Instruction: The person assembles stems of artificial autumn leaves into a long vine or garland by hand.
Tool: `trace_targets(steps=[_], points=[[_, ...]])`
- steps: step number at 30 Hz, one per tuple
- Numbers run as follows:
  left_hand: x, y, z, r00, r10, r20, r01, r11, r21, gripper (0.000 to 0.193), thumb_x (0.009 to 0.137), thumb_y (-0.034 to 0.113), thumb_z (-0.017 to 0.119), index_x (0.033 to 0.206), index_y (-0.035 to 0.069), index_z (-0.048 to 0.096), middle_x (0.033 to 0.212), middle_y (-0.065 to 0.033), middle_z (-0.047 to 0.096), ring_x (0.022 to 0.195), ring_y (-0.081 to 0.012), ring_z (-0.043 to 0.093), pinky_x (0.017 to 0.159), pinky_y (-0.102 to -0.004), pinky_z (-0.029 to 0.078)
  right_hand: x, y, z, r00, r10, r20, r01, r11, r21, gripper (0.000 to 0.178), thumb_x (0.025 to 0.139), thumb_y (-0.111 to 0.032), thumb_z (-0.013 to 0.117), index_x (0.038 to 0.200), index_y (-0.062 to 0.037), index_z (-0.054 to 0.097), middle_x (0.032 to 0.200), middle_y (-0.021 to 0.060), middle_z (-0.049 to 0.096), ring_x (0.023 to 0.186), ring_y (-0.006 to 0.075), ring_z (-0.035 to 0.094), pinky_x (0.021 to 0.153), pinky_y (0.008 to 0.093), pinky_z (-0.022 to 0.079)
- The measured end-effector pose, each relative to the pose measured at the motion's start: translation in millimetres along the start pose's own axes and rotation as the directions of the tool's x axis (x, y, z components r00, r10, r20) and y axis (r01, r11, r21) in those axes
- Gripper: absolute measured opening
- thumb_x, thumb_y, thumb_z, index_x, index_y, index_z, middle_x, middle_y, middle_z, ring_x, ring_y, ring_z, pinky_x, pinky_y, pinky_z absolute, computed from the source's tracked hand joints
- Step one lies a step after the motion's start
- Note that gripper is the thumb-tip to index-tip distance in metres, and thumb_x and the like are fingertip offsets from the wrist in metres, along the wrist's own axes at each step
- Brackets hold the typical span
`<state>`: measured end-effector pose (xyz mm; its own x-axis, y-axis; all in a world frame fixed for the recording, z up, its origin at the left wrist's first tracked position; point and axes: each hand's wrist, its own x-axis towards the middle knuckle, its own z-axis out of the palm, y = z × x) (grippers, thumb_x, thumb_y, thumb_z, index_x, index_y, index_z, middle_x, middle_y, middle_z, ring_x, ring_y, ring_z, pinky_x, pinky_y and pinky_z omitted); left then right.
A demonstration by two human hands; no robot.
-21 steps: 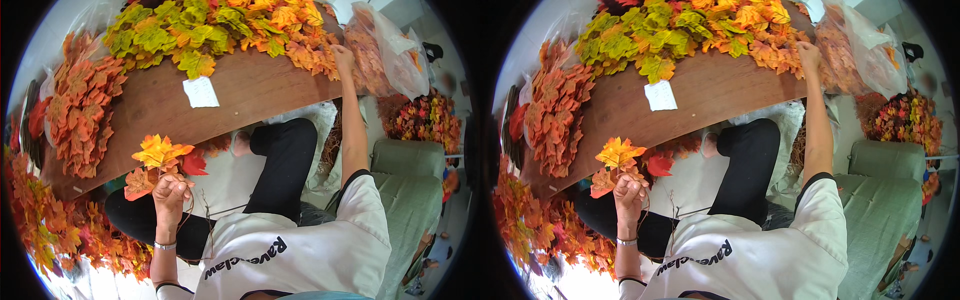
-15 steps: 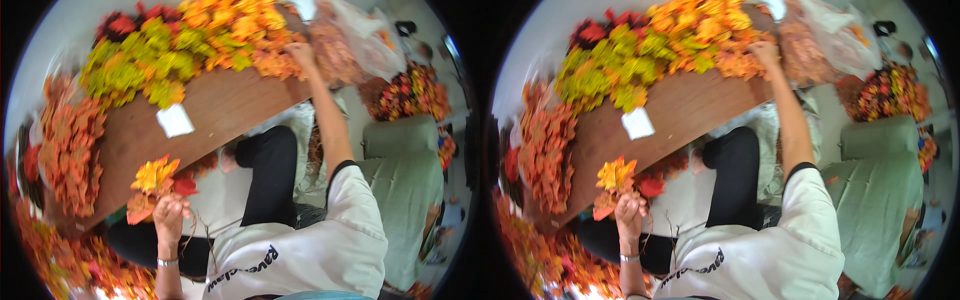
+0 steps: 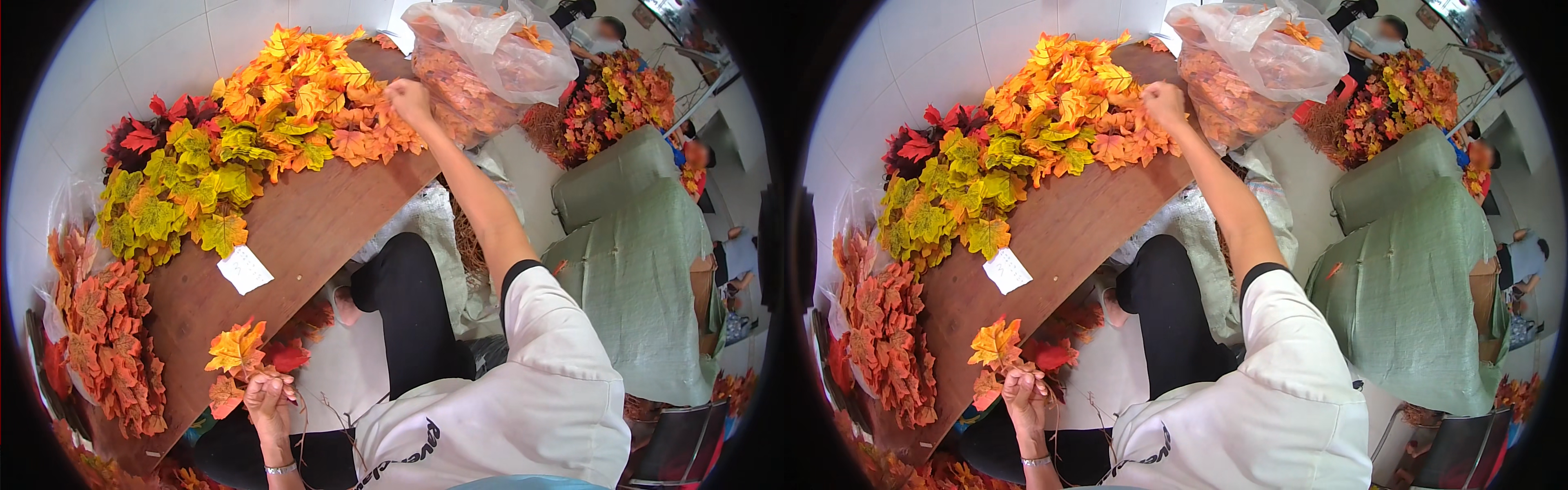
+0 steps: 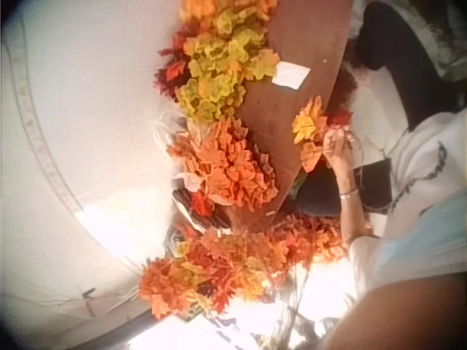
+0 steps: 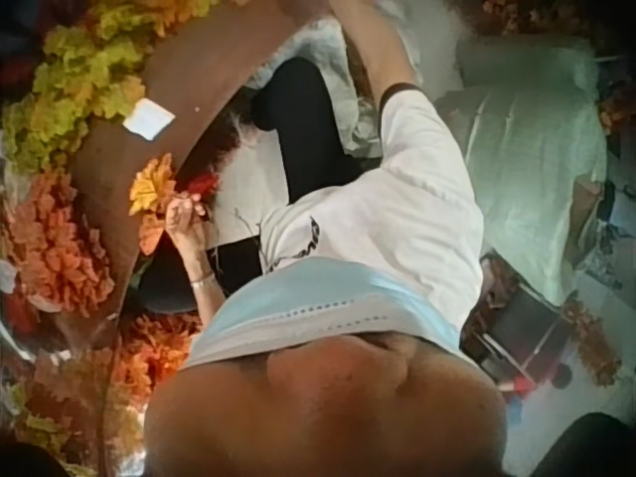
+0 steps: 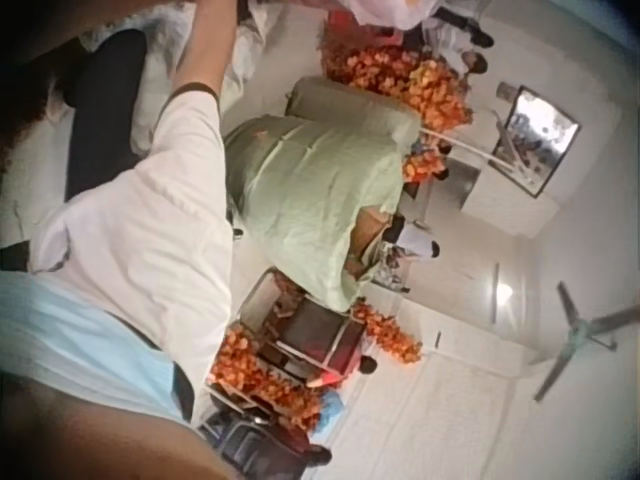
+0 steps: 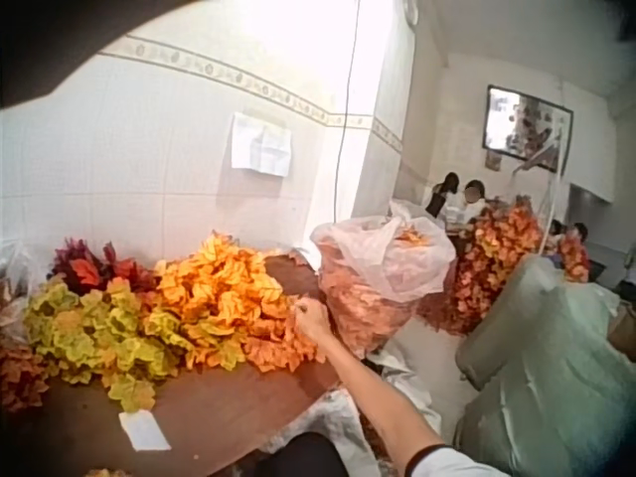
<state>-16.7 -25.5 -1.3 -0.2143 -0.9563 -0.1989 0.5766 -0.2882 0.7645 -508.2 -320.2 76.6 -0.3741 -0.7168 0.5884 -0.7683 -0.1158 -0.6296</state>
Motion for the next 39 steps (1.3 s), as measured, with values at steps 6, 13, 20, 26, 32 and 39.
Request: trace_targets(steps=[6, 13, 20, 26, 32, 39], points=[[0.6, 0.8, 0.4, 0.996, 0.089, 0.0, -0.089, 0.992, 0.089, 0.008, 0.08, 0.003, 0.06, 0.083, 0.004, 0.053, 0.079, -0.0089, 0.061, 0.068, -0.0132, 0.057, 0.061, -0.0216, 0.043, 8.0, -47.6, 5.2, 0.989, -0.05, -0.14, 0.076, 0.979, 0.189, 0.015, 0.072, -0.017, 0.061, 0.073, -0.0013, 0.063, 0.07, 0.0114, 0.064, 0.064, 0.0204, 0.062, 0.063, 0.0314, 0.047], [-2.9, 8.4, -2.0, 0.993, 0.116, -0.02, -0.115, 0.992, 0.044, 0.006, 0.082, 0.004, 0.058, 0.082, 0.004, 0.053, 0.075, -0.0081, 0.061, 0.065, -0.0117, 0.056, 0.059, -0.0201, 0.043, -53.5, -130.5, -13.7, 0.892, -0.431, 0.138, 0.318, 0.813, 0.487, 0.007, 0.072, -0.002, 0.057, 0.066, -0.0017, 0.053, 0.078, 0.0075, 0.064, 0.07, 0.0137, 0.06, 0.065, 0.0282, 0.048], [-4.7, 11.1, 7.5, 0.986, 0.162, -0.042, -0.162, 0.987, 0.0, 0.007, 0.082, 0.006, 0.059, 0.079, 0.003, 0.053, 0.075, -0.0069, 0.059, 0.065, -0.0103, 0.054, 0.058, -0.0198, 0.041, -223.0, -202.1, -8.2, 0.664, -0.297, 0.686, -0.343, 0.694, 0.633, 0.007, 0.079, -0.006, 0.059, 0.081, -0.0024, 0.054, 0.074, 0.0068, 0.063, 0.067, 0.0083, 0.059, 0.06, 0.0217, 0.047], [-10.1, 10.5, 14.5, 0.983, 0.169, -0.065, -0.164, 0.983, 0.077, 0.005, 0.083, 0.004, 0.057, 0.079, 0.003, 0.053, 0.077, -0.0065, 0.059, 0.066, -0.0098, 0.054, 0.059, -0.0192, 0.041, -307.3, -248.5, 6.5, 0.447, -0.449, 0.774, -0.412, 0.665, 0.623, 0.015, 0.08, -0.007, 0.059, 0.091, 0.0033, 0.062, 0.077, 0.009, 0.064, 0.067, 0.0106, 0.061, 0.061, 0.0237, 0.047], [-10.8, 11.1, 16.0, 0.983, 0.174, -0.066, -0.165, 0.978, 0.125, 0.004, 0.082, 0.0, 0.055, 0.082, 0.003, 0.052, 0.081, -0.0063, 0.059, 0.071, -0.0116, 0.057, 0.064, -0.0202, 0.042, -319.8, -246.6, 8.3, 0.465, -0.472, 0.749, -0.312, 0.705, 0.637, 0.017, 0.078, -0.009, 0.062, 0.091, 0.0029, 0.063, 0.077, 0.0109, 0.065, 0.067, 0.0132, 0.061, 0.063, 0.0266, 0.047], [-12.7, 10.1, 18.4, 0.961, 0.267, -0.075, -0.239, 0.935, 0.261, 0.001, 0.083, 0.0, 0.055, 0.083, 0.0, 0.054, 0.083, -0.0041, 0.056, 0.074, -0.0108, 0.055, 0.071, -0.0214, 0.045, -319.3, -249.6, 11.7, 0.399, -0.355, 0.845, -0.545, 0.649, 0.53, 0.012, 0.078, -0.009, 0.063, 0.082, 0.0026, 0.062, 0.075, 0.0066, 0.064, 0.065, 0.0078, 0.059, 0.059, 0.0214, 0.045]])
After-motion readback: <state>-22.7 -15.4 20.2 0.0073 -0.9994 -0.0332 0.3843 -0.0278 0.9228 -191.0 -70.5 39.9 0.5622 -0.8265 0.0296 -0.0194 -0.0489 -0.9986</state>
